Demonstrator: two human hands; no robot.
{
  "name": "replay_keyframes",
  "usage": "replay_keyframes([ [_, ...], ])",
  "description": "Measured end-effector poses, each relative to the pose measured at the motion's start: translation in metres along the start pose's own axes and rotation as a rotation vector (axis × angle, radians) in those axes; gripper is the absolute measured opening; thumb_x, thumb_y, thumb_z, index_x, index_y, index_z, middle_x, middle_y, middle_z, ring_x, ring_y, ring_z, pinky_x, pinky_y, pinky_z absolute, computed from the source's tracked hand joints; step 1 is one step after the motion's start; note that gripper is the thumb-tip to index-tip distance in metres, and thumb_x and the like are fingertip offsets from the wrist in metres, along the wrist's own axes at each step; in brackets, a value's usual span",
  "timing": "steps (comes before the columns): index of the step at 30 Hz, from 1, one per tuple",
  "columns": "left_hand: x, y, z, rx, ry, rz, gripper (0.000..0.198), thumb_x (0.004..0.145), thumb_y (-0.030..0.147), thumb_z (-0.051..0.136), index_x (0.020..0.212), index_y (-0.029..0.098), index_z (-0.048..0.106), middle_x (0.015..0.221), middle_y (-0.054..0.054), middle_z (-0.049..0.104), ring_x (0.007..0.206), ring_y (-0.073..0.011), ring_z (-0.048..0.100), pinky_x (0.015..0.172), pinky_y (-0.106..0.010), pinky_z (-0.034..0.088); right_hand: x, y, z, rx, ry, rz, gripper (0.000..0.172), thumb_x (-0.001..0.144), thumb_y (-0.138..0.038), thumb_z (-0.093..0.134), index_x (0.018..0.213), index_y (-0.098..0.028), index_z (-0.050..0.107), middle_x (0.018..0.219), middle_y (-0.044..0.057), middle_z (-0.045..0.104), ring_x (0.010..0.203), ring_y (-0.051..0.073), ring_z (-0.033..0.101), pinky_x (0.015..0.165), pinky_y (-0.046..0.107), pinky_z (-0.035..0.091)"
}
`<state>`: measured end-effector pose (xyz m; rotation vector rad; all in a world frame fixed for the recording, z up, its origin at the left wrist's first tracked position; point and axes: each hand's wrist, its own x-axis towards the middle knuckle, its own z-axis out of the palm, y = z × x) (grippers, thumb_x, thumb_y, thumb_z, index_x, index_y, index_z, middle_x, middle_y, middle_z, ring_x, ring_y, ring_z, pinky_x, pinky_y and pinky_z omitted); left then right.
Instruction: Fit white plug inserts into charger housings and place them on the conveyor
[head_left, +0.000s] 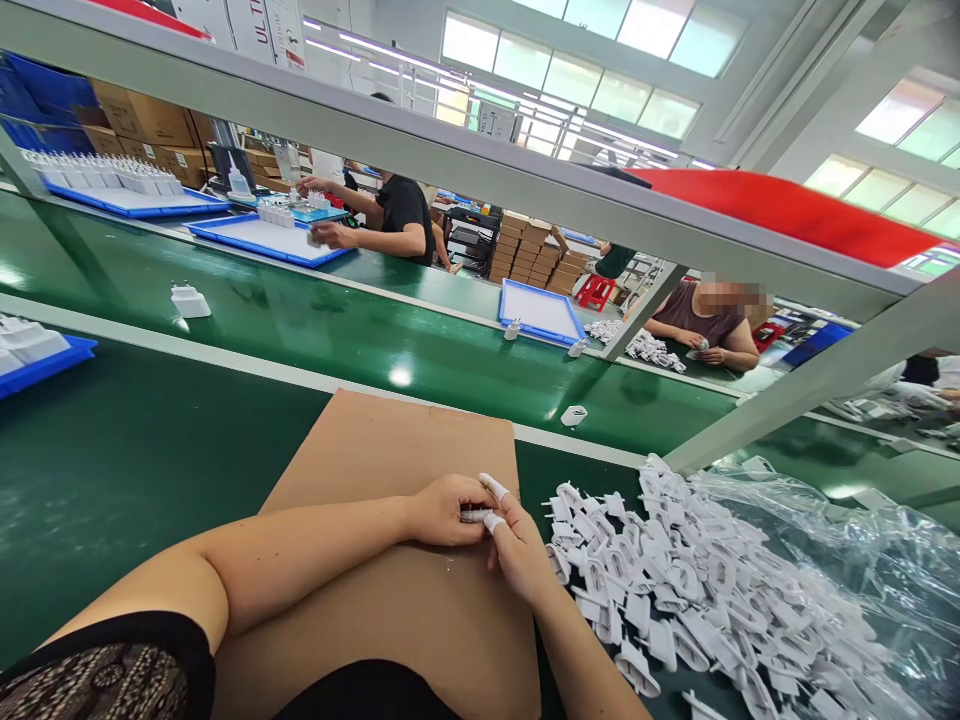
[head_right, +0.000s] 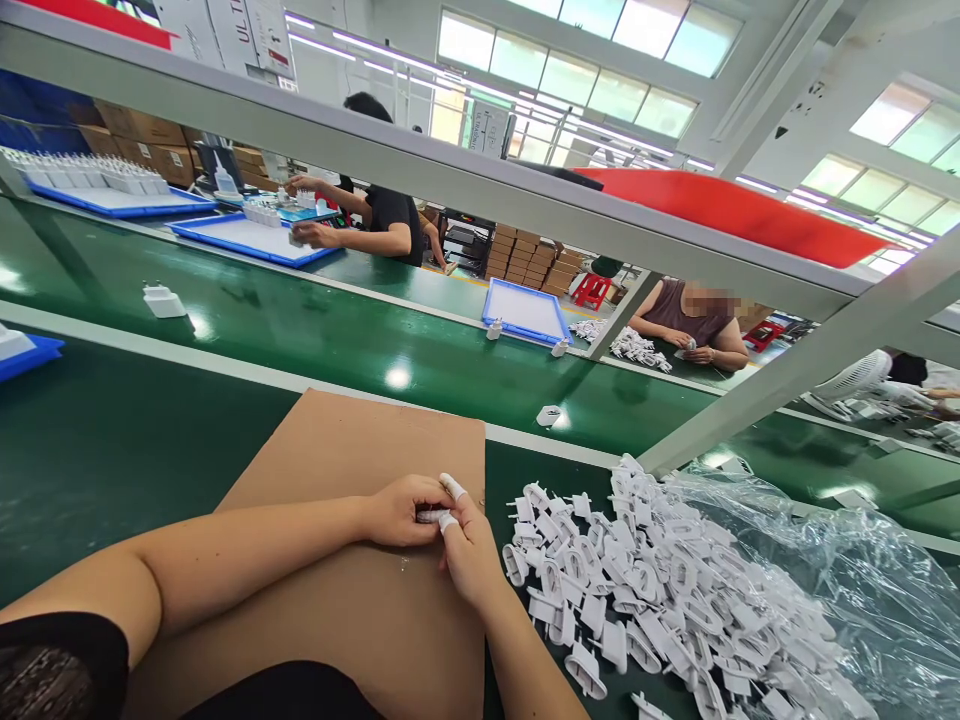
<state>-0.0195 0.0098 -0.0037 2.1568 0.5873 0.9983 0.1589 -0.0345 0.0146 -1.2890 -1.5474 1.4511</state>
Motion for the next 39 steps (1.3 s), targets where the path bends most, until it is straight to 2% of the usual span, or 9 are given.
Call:
replay_keyframes([
  [9,-0.0001,0.0014,-0.0001,0.015,0.005,0.011,0.026,0.076,0.018,0.063,0.098,0.014,0.075,0.084,-0.005,0.072,0.071,-0.0143,0.06,0.066,-0.023,0.046,-0.0011,-0.0015,0.0001,-0.022,0.002,0.005,0.062,0.093,-0.028,0.046,0.154,-0.022,0.044,0.093,0.004,0.067,0.044,0.007,0.053,0.046,0.022,0.046],
  [22,0.0002,0.0,-0.0011,0.006,-0.034,-0.016,0.023,0.075,0.017,0.063,0.096,0.015,0.074,0.085,-0.004,0.072,0.073,-0.0142,0.06,0.069,-0.024,0.046,-0.0019,-0.0032,-0.0002,-0.039,-0.004,0.0,0.063,0.092,-0.028,0.047,0.155,-0.022,0.044,0.071,-0.002,0.062,0.047,0.011,0.053,0.05,0.024,0.046],
  [28,0.0002,-0.0006,-0.001,-0.004,-0.04,-0.022,0.021,0.075,0.017,0.063,0.093,0.015,0.073,0.083,-0.004,0.071,0.072,-0.0136,0.058,0.068,-0.023,0.044,-0.0027,-0.004,0.0001,-0.045,-0.005,-0.001,0.063,0.092,-0.028,0.046,0.155,-0.022,0.043,0.08,0.0,0.064,0.047,0.01,0.053,0.05,0.023,0.046],
  [34,0.0004,-0.0007,-0.0011,-0.004,-0.042,-0.02,0.019,0.075,0.017,0.064,0.092,0.015,0.072,0.081,-0.003,0.069,0.07,-0.0129,0.057,0.065,-0.022,0.042,-0.0044,-0.008,-0.0003,-0.07,-0.005,0.011,0.063,0.092,-0.027,0.045,0.155,-0.022,0.043,0.073,-0.002,0.058,0.048,0.011,0.054,0.051,0.024,0.047],
  [39,0.0015,0.0017,-0.0016,-0.013,-0.05,-0.019,0.017,0.075,0.015,0.063,0.09,0.014,0.071,0.08,-0.002,0.069,0.069,-0.0125,0.056,0.064,-0.022,0.042,-0.0035,-0.0075,-0.0002,-0.064,-0.011,0.006,0.063,0.092,-0.025,0.044,0.155,-0.023,0.043,0.08,-0.001,0.061,0.048,0.009,0.053,0.052,0.024,0.046],
])
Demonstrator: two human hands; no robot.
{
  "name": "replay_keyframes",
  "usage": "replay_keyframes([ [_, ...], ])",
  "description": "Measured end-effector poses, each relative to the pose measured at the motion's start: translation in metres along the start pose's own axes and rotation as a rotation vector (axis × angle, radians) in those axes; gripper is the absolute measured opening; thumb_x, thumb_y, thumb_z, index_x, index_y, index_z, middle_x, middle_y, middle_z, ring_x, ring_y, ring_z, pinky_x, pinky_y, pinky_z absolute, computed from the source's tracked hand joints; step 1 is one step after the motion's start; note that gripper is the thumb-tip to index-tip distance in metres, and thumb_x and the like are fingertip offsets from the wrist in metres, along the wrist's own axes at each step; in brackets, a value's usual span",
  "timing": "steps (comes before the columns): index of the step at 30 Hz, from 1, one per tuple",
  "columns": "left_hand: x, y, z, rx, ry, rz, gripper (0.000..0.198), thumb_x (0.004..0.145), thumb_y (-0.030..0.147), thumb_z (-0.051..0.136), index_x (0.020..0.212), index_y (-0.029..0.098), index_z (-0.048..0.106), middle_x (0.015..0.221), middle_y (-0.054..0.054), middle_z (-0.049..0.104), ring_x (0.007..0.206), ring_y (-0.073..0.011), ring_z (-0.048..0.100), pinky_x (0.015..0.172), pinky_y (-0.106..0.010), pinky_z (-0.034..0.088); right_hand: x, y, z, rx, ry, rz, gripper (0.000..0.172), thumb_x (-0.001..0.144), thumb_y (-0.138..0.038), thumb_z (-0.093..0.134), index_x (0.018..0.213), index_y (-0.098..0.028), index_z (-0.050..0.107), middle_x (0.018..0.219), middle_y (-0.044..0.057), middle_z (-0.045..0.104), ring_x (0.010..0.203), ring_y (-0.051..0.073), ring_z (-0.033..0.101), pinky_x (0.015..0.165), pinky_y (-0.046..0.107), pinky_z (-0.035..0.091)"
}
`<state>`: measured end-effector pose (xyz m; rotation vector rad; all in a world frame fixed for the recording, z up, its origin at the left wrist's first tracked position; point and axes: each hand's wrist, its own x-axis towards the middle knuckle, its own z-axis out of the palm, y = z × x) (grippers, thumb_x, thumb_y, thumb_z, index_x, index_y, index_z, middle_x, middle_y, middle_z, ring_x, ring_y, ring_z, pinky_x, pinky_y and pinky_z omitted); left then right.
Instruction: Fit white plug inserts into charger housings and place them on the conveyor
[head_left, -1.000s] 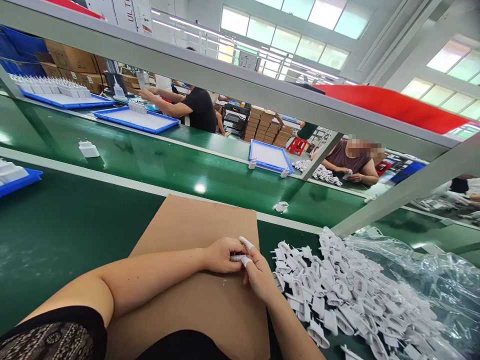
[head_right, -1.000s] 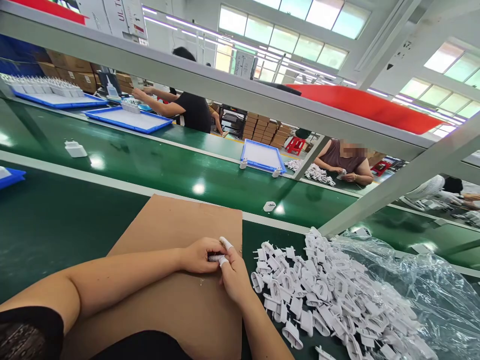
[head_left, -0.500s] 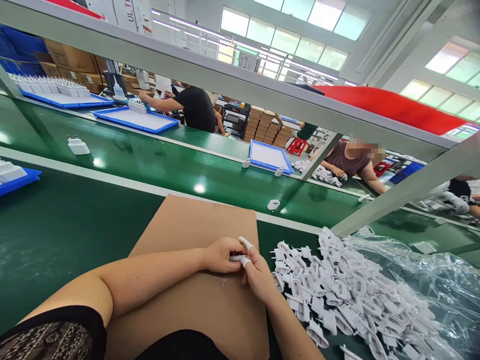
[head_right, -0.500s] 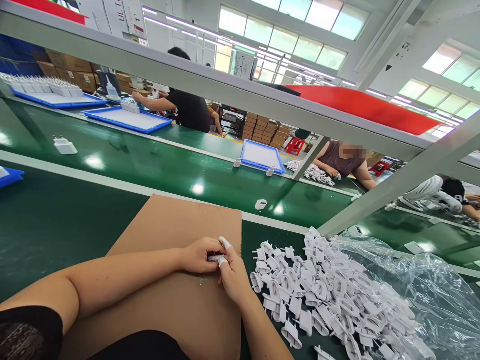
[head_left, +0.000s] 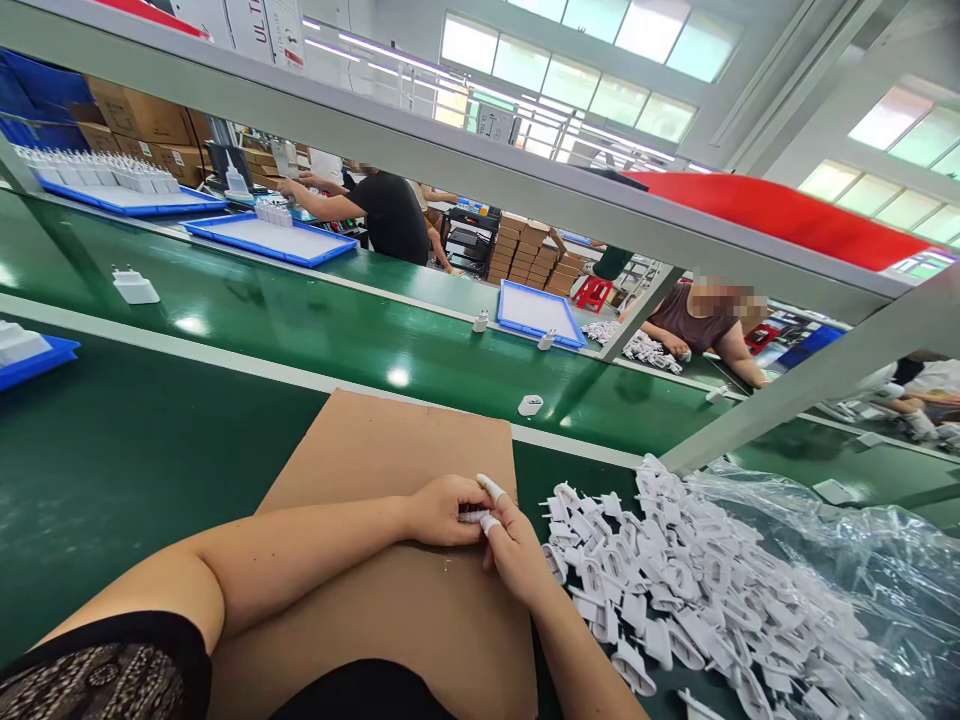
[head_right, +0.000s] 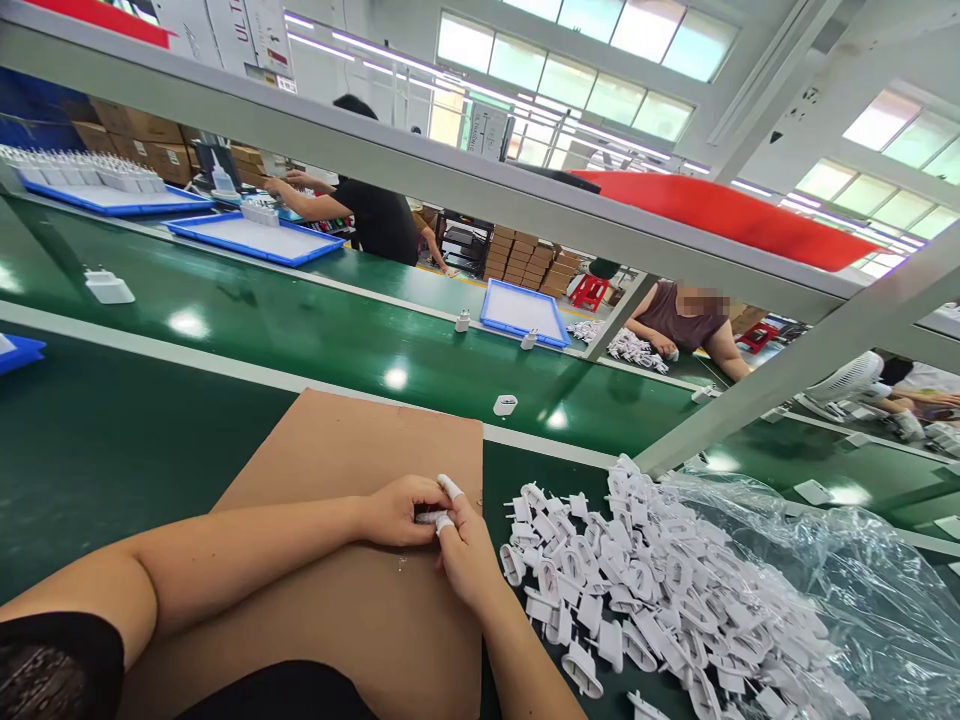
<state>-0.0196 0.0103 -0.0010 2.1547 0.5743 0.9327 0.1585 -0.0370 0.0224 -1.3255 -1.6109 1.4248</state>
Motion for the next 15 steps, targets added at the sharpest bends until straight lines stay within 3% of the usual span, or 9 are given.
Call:
replay_keyframes([
  [10,-0.0015,-0.0043,0.0008,0.026,-0.013,-0.003,0.018,0.075,0.018,0.063,0.091,0.016,0.071,0.081,-0.002,0.069,0.069,-0.0131,0.056,0.065,-0.023,0.042,0.0002,0.0038,-0.0012,-0.01,-0.006,-0.021,0.062,0.092,-0.025,0.043,0.155,-0.024,0.043,0.079,-0.002,0.06,0.048,0.01,0.054,0.052,0.024,0.047],
  [15,-0.002,-0.0054,0.0012,0.049,-0.023,-0.001,0.018,0.077,0.02,0.064,0.093,0.016,0.071,0.081,-0.003,0.069,0.069,-0.0134,0.056,0.064,-0.023,0.042,0.0,0.0044,0.0002,-0.025,-0.001,-0.018,0.063,0.092,-0.024,0.043,0.155,-0.025,0.042,0.089,0.002,0.067,0.049,0.009,0.054,0.052,0.025,0.047],
])
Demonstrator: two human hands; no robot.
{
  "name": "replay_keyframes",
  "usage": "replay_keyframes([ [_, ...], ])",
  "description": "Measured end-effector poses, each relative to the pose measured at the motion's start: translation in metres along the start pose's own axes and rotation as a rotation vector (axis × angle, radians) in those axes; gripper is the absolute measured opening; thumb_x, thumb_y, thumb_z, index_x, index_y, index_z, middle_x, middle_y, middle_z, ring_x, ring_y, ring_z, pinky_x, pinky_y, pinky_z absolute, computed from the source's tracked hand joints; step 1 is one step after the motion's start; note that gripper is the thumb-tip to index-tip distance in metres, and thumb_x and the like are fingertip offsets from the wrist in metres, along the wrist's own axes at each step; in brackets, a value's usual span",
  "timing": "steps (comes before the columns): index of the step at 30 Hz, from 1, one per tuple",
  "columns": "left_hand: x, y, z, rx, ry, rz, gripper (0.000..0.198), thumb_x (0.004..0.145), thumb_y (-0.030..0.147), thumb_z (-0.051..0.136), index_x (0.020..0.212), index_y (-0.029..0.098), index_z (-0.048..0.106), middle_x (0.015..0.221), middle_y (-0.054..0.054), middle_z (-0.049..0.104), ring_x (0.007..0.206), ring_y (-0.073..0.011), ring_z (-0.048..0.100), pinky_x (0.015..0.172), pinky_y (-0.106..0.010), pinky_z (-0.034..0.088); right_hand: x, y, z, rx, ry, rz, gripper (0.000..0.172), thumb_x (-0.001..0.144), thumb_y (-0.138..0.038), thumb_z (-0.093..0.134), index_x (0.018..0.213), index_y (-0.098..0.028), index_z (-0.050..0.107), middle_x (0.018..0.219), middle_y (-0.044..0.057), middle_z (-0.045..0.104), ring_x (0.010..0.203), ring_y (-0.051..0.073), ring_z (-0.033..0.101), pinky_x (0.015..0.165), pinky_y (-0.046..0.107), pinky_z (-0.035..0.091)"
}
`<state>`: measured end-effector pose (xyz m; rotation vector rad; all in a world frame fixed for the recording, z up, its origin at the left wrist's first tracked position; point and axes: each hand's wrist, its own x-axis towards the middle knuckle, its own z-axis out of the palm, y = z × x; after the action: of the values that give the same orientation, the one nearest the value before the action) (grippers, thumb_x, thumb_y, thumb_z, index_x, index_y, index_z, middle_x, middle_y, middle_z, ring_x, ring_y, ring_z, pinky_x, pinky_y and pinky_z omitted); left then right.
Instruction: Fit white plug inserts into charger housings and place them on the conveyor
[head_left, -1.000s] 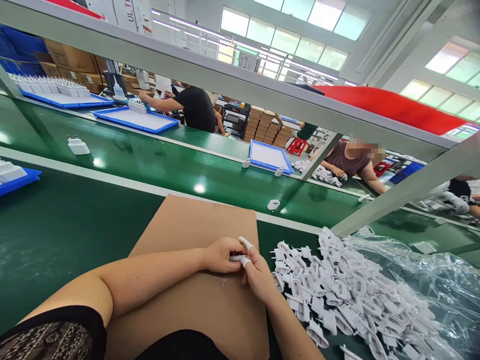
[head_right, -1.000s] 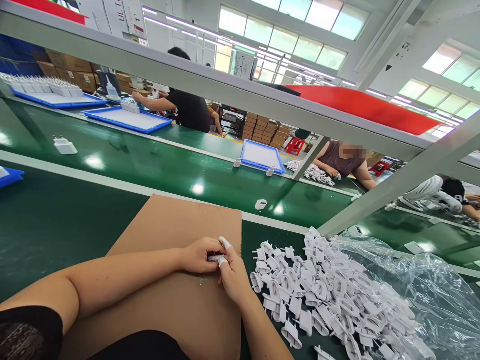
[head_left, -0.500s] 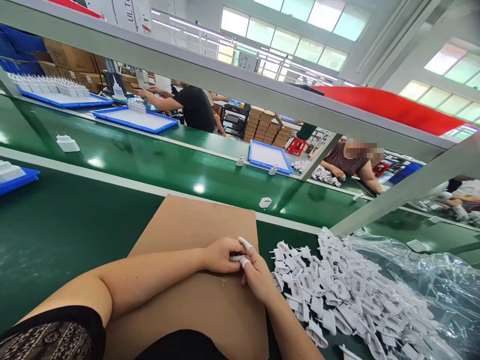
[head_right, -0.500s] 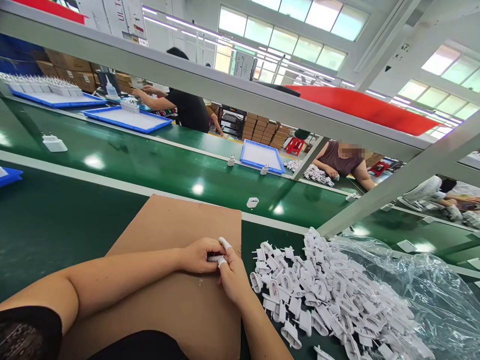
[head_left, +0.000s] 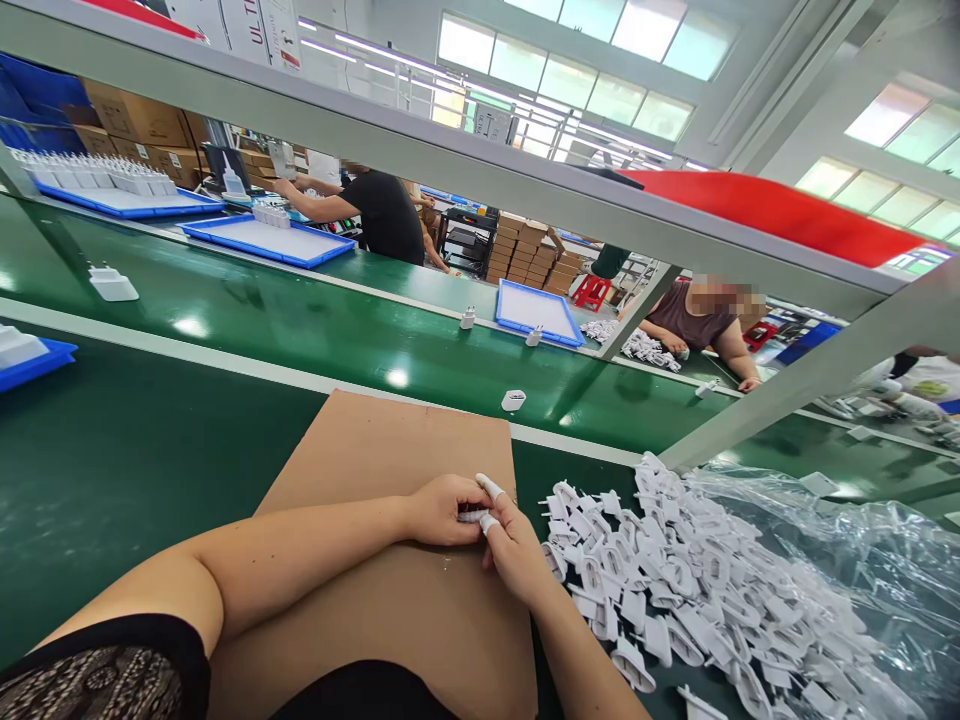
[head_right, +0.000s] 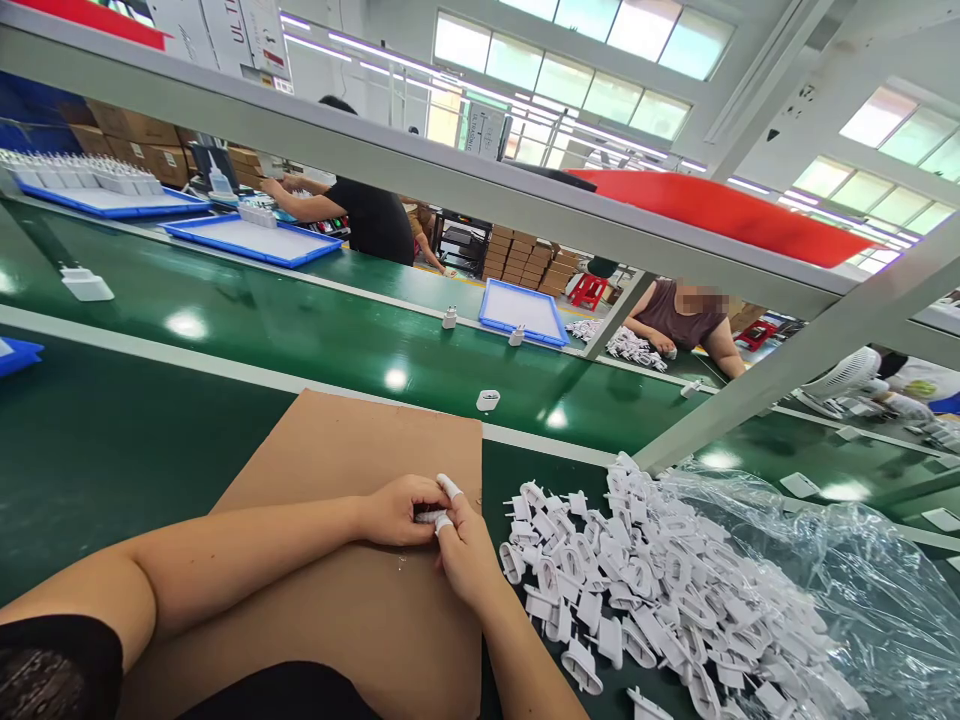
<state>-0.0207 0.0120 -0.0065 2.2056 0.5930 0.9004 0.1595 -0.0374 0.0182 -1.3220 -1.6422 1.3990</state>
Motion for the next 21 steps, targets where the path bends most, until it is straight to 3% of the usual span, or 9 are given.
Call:
replay_keyframes([
  [5,0.0,0.0,0.0,-0.008,0.031,-0.051,0.025,0.078,0.019,0.064,0.102,0.015,0.071,0.087,-0.004,0.069,0.074,-0.0147,0.059,0.067,-0.024,0.045,0.004,0.0,-0.012,-0.057,0.022,-0.052,0.058,0.094,-0.028,0.044,0.152,-0.021,0.048,0.101,0.006,0.073,0.056,0.012,0.059,0.058,0.028,0.051],
  [8,-0.001,0.002,-0.001,-0.043,0.059,-0.151,0.045,0.08,0.02,0.065,0.125,0.017,0.066,0.1,-0.007,0.069,0.083,-0.0163,0.062,0.07,-0.025,0.049,0.009,-0.001,-0.032,-0.255,0.248,-0.139,0.052,0.097,-0.03,0.042,0.146,-0.02,0.055,0.113,0.01,0.073,0.089,0.022,0.068,0.082,0.036,0.055],
  [11,0.001,0.005,-0.002,-0.062,0.114,-0.243,0.051,0.082,0.022,0.063,0.133,0.018,0.061,0.111,-0.009,0.067,0.092,-0.0176,0.062,0.075,-0.027,0.052,0.011,-0.001,-0.055,-0.736,0.523,-0.114,0.054,0.094,-0.028,0.048,0.146,-0.013,0.054,0.135,0.019,0.063,0.13,0.035,0.053,0.109,0.051,0.04],
  [14,0.006,0.006,-0.004,-0.059,0.16,-0.31,0.043,0.085,0.025,0.063,0.127,0.017,0.065,0.113,-0.01,0.068,0.095,-0.0189,0.063,0.075,-0.029,0.053,0.012,-0.003,-0.068,-1.07,0.552,0.088,0.056,0.09,-0.025,0.059,0.143,-0.006,0.055,0.142,0.027,0.055,0.14,0.045,0.04,0.116,0.063,0.023],
  [17,0.009,0.002,-0.006,-0.07,0.193,-0.366,0.04,0.087,0.033,0.063,0.122,0.017,0.067,0.112,-0.011,0.069,0.095,-0.0206,0.065,0.077,-0.031,0.055,0.011,-0.015,-0.067,-0.874,0.436,0.172,0.044,0.094,-0.021,0.06,0.136,-0.011,0.061,0.138,0.023,0.059,0.137,0.041,0.045,0.118,0.063,0.021],
  [21,0.008,0.003,-0.013,-0.049,0.208,-0.502,0.047,0.087,0.046,0.064,0.123,0.016,0.065,0.115,-0.011,0.07,0.096,-0.0234,0.068,0.085,-0.038,0.058,-0.006,-0.051,-0.06,-0.306,0.437,0.182,0.038,0.099,-0.036,0.064,0.132,-0.017,0.06,0.137,0.013,0.058,0.123,0.029,0.058,0.106,0.053,0.048],
])
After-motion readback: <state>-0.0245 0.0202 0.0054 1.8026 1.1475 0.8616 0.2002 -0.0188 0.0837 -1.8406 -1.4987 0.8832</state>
